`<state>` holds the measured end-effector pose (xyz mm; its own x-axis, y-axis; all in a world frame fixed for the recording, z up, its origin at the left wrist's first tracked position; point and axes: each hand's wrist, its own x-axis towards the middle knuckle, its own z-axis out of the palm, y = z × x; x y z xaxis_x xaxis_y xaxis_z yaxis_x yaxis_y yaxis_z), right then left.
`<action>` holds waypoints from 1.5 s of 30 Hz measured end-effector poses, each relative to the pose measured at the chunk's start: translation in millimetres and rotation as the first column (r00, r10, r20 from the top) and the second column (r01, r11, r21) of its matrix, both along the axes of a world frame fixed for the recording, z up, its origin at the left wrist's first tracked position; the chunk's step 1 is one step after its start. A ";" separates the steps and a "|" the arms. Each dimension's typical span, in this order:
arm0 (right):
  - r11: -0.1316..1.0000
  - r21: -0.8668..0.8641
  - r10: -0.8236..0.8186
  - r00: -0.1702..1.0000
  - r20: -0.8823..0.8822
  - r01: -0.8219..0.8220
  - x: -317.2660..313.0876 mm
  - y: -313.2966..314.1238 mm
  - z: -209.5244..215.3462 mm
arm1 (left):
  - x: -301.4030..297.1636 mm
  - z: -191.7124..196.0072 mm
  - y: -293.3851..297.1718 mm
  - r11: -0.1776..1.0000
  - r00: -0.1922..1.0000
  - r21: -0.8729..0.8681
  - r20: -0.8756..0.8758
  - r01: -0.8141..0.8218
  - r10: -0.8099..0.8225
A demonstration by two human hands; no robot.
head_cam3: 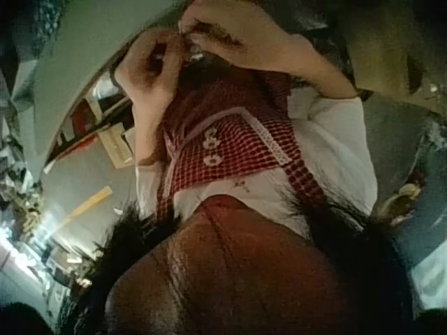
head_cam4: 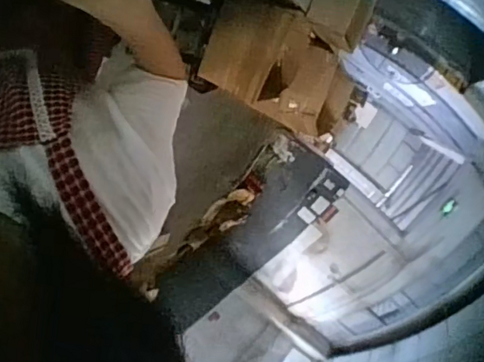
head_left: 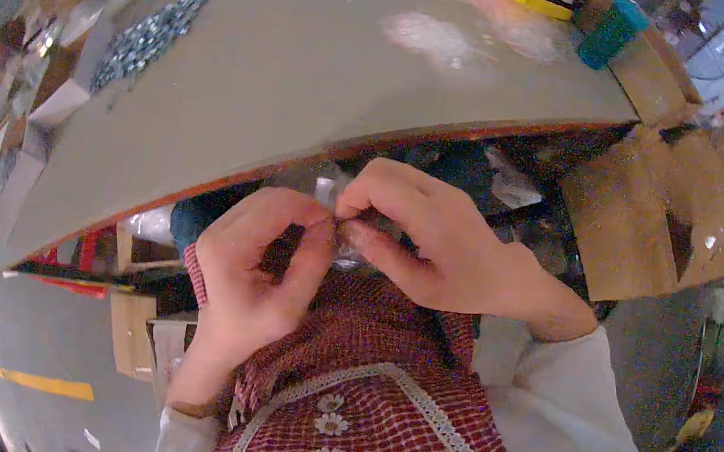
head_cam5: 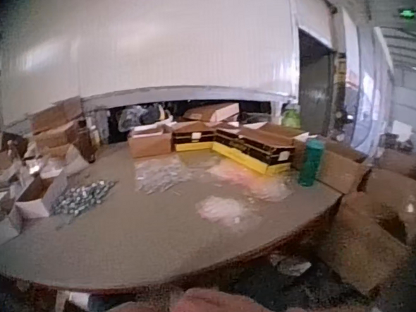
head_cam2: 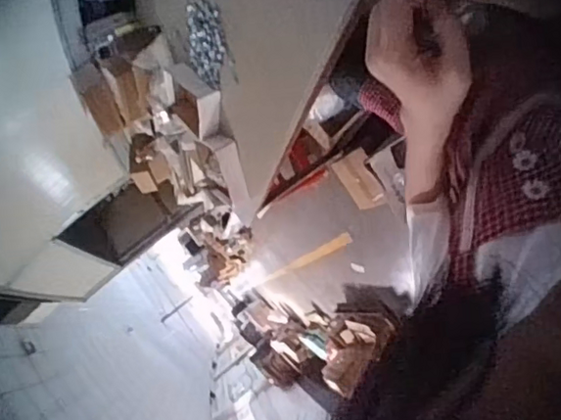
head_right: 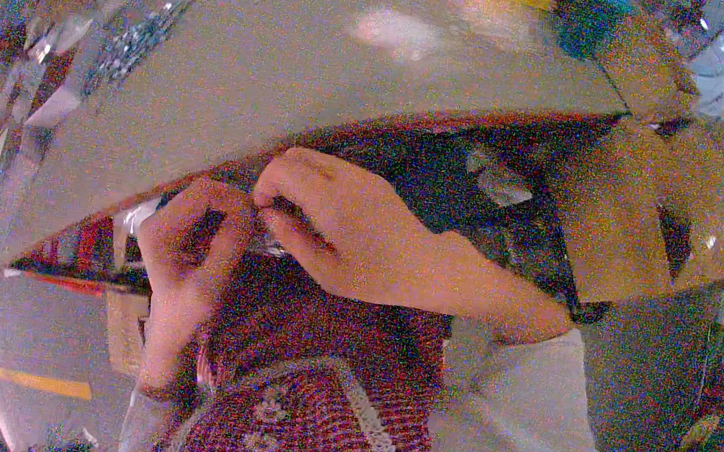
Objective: The person is picking up small metal screws and nuts from a table and placing them into a small transparent plastic bag.
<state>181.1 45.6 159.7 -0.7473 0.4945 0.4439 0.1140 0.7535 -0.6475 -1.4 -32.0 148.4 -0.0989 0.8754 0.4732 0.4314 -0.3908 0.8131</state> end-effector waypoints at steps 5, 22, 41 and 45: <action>0.997 -0.029 -0.075 0.997 -0.034 0.074 34.2 0.8 -3.4 | 16.2 11.3 24.2 0.993 0.989 0.053 -0.109 0.110 -0.104; 0.604 -0.455 -0.758 0.294 -0.583 0.655 202.8 31.0 -33.6 | 100.0 -68.2 156.6 0.967 0.612 0.227 -0.783 0.113 0.112; 0.923 -0.324 -0.289 0.929 -0.231 0.206 33.9 20.8 -47.0 | 25.4 -19.0 44.6 0.992 0.995 -0.119 0.098 0.037 -0.026; 0.953 -0.270 -0.185 0.971 -0.152 0.140 23.6 20.4 -35.0 | 13.4 -17.8 28.3 0.958 0.997 -0.278 0.030 0.076 -0.071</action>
